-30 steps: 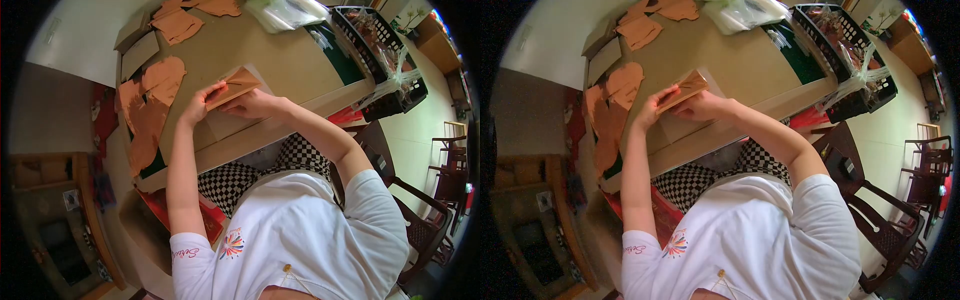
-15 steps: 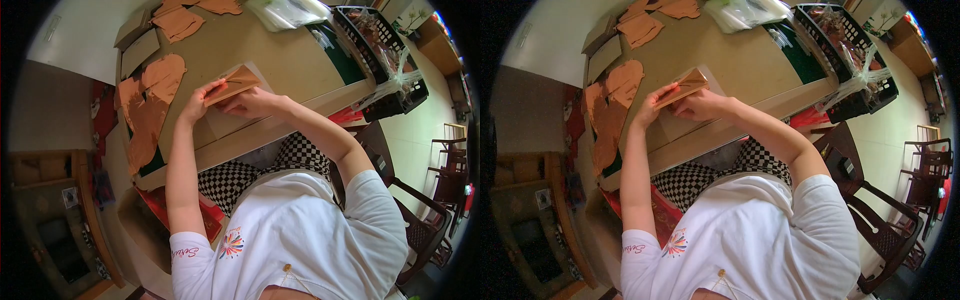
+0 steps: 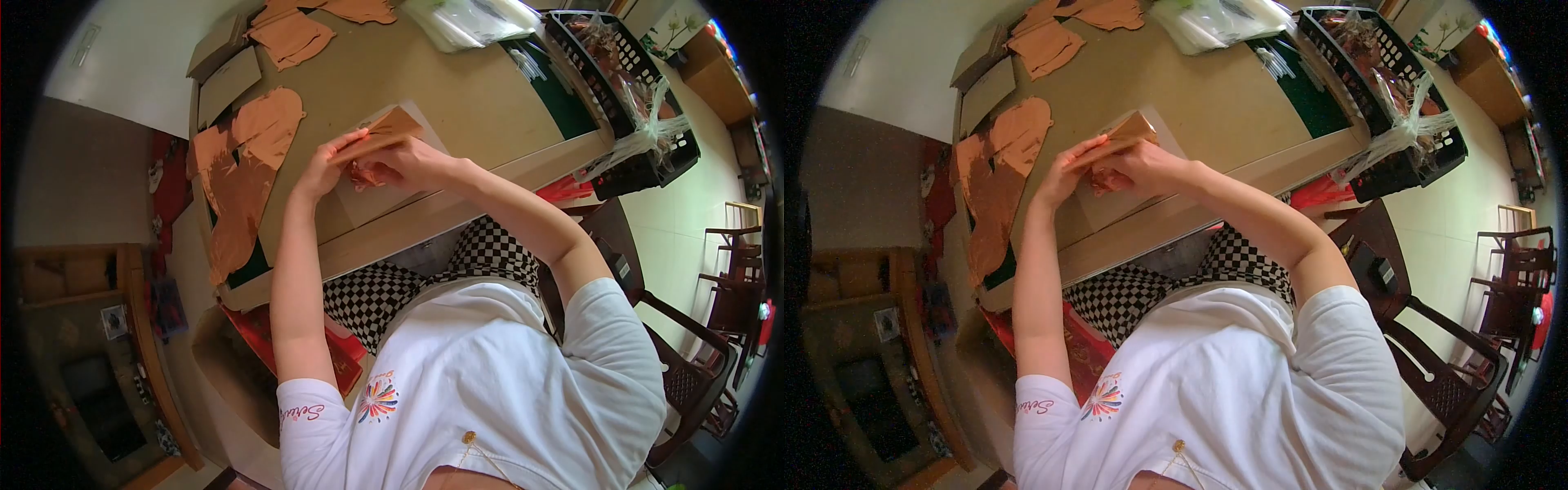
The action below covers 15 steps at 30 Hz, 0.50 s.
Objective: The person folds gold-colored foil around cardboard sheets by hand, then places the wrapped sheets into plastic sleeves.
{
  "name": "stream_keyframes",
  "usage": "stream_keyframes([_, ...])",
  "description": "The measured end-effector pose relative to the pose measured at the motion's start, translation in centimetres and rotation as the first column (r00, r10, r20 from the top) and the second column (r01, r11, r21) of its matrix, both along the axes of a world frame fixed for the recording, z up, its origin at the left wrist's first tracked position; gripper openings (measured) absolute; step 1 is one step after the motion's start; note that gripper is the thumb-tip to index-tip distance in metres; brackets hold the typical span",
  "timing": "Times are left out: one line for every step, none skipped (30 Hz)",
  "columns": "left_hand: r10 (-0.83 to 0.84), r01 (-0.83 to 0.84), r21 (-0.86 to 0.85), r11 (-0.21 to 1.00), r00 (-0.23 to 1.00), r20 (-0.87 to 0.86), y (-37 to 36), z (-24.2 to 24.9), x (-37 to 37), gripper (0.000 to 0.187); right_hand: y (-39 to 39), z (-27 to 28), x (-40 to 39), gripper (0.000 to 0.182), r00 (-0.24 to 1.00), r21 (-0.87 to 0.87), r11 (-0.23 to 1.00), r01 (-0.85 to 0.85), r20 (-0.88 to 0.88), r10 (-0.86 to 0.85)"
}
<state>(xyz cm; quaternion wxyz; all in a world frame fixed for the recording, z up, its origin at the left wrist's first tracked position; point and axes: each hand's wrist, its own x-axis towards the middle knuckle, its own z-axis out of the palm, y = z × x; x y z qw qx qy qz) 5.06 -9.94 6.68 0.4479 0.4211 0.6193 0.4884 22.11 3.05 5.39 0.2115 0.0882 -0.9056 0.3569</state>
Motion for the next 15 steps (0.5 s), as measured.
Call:
stream_keyframes([0.026,-0.026,-0.010,1.000,1.000,-0.008,0.1,0.7,0.4,0.036,-0.1,-0.1,-0.4,0.030,0.995,0.050,0.998,0.031,-0.096,-0.026])
stream_keyframes([0.051,-0.052,-0.020,0.998,0.999,-0.016,0.1,1.0,0.5,0.036,-0.1,-0.1,-0.7,0.034,0.980,0.097,0.993,0.066,-0.193,-0.047])
stream_keyframes([0.070,-0.072,-0.030,0.997,0.996,-0.062,0.0,1.0,0.5,0.036,-0.2,0.0,-0.7,0.037,0.981,0.145,0.988,0.053,-0.192,-0.025])
stream_keyframes([0.087,-0.092,-0.040,0.995,0.990,-0.108,-0.1,0.8,0.4,0.035,-0.3,0.2,-0.7,0.040,0.982,0.192,0.980,0.040,-0.191,-0.003])
stream_keyframes([0.103,-0.112,-0.048,0.993,0.983,-0.155,-0.2,0.6,0.2,0.035,-0.4,0.3,-0.7,0.044,0.982,0.240,0.970,0.028,-0.189,0.018])
stream_keyframes([0.095,-0.102,-0.037,0.994,0.984,-0.149,-0.2,0.3,0.1,0.035,-0.6,0.1,-0.9,0.041,0.984,0.229,0.972,0.046,-0.179,-0.004])
stream_keyframes([0.088,-0.092,-0.025,0.995,0.986,-0.144,-0.1,0.2,0.0,0.036,-0.9,-0.2,-1.2,0.039,0.985,0.219,0.974,0.063,-0.169,-0.026])
stream_keyframes([0.080,-0.083,-0.014,0.996,0.987,-0.139,-0.1,0.1,-0.1,0.036,-1.1,-0.4,-1.5,0.036,0.986,0.208,0.975,0.081,-0.160,-0.048])
stream_keyframes([0.076,-0.079,-0.009,0.997,0.985,-0.155,-0.1,0.1,-0.1,0.036,-1.3,-0.6,-1.8,0.033,0.982,0.244,0.964,0.101,-0.180,-0.057])
stream_keyframes([0.073,-0.075,-0.006,0.997,0.983,-0.170,-0.1,0.6,0.1,0.036,-1.5,-0.6,-2.0,0.030,0.977,0.279,0.953,0.121,-0.202,-0.066])
stream_keyframes([0.069,-0.071,-0.001,0.997,0.980,-0.186,-0.1,1.1,0.4,0.036,-1.7,-0.6,-2.1,0.026,0.972,0.313,0.939,0.142,-0.223,-0.073])
stream_keyframes([0.083,-0.093,-0.052,0.994,0.982,-0.172,-0.2,1.7,0.7,0.036,-1.8,-0.7,-2.2,0.024,0.969,0.301,0.942,0.146,-0.235,-0.075])
stream_keyframes([0.098,-0.115,-0.102,0.988,0.982,-0.160,-0.2,3.0,1.5,0.037,-2.0,-0.8,-2.3,0.022,0.966,0.288,0.946,0.149,-0.247,-0.077])
stream_keyframes([0.115,-0.137,-0.152,0.979,0.982,-0.149,-0.2,3.7,1.9,0.037,-2.1,-0.8,-2.4,0.020,0.963,0.275,0.950,0.151,-0.260,-0.078])
stream_keyframes([0.115,-0.133,-0.118,0.984,0.982,-0.150,-0.1,3.5,1.8,0.038,-2.1,-0.8,-2.2,0.021,0.964,0.263,0.951,0.161,-0.248,-0.095])
